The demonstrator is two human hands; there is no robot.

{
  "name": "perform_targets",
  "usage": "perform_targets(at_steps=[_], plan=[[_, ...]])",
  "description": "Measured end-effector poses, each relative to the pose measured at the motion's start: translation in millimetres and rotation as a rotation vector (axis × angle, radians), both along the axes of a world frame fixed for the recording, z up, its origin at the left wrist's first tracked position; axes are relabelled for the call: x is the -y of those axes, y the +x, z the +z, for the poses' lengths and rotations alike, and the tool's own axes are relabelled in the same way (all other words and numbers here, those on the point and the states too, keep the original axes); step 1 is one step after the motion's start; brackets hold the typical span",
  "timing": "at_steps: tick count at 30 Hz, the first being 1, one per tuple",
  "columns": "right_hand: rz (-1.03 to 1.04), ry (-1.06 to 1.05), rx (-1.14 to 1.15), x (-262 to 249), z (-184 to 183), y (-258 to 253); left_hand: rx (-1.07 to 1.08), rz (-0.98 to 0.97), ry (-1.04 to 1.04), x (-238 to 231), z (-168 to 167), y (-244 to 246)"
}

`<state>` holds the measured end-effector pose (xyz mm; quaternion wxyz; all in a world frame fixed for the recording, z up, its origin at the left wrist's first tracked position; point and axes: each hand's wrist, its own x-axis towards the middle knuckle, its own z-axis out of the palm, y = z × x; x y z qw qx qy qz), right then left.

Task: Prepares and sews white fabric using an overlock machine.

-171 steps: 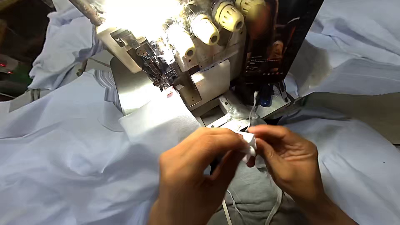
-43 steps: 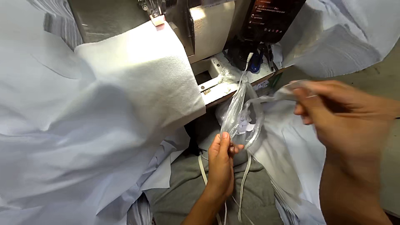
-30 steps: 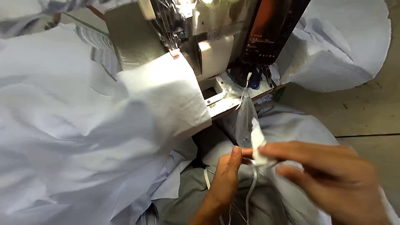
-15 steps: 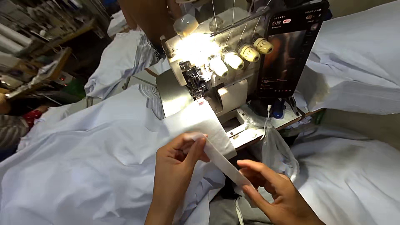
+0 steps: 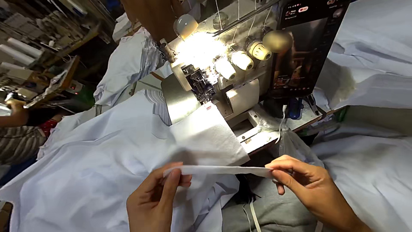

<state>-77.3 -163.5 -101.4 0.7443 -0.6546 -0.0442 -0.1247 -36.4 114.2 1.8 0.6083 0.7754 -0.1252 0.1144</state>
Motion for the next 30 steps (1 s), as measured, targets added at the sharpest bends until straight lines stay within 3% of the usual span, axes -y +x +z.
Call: perform_targets(at_steps=[2,4,6,7,10,14,19,22,24,27,30], plan=[[-0.035,-0.016,0.011,4.7,-1.7,0.3,-0.065,0.024,0.093,-7.1,-12.4,-21.3],[-0.071,-0.086,0.030,7.3,-1.3,1.1,-0.072,0.093,0.358,-8.5,-28.0,-42.1],[-0.022,-0.275,0.108,7.3,-0.9,2.4,-0.055,0.074,0.652,3.9,-35.3,-54.3],[0.051,-0.396,0.176,5.1,1.0,3.5,-0.049,0.014,0.684,15.4,-34.3,-57.0],[0.292,-0.656,0.419,-6.8,18.3,7.6,-0.043,-0.269,0.571,46.0,-26.9,-49.7],[0.302,-0.750,0.484,-8.6,45.5,7.6,-0.010,-0.507,0.324,48.0,-45.6,-27.0],[0.258,-0.774,0.453,-5.7,47.3,2.8,-0.038,-0.552,0.294,52.3,-62.4,-35.6],[0.236,-0.695,0.409,-11.7,45.8,2.2,0.010,-0.478,0.232,61.2,-70.4,-44.6],[0.267,-0.509,0.356,-18.6,39.6,7.2,-0.011,-0.434,0.138,63.1,-69.8,-46.6],[0.504,-0.146,0.194,-27.0,14.8,7.7,-0.159,-0.315,-0.031,58.0,-51.9,-43.0],[0.532,0.063,-0.011,-29.9,-1.5,-8.2,-0.219,-0.174,-0.044,45.7,-32.5,-32.6]])
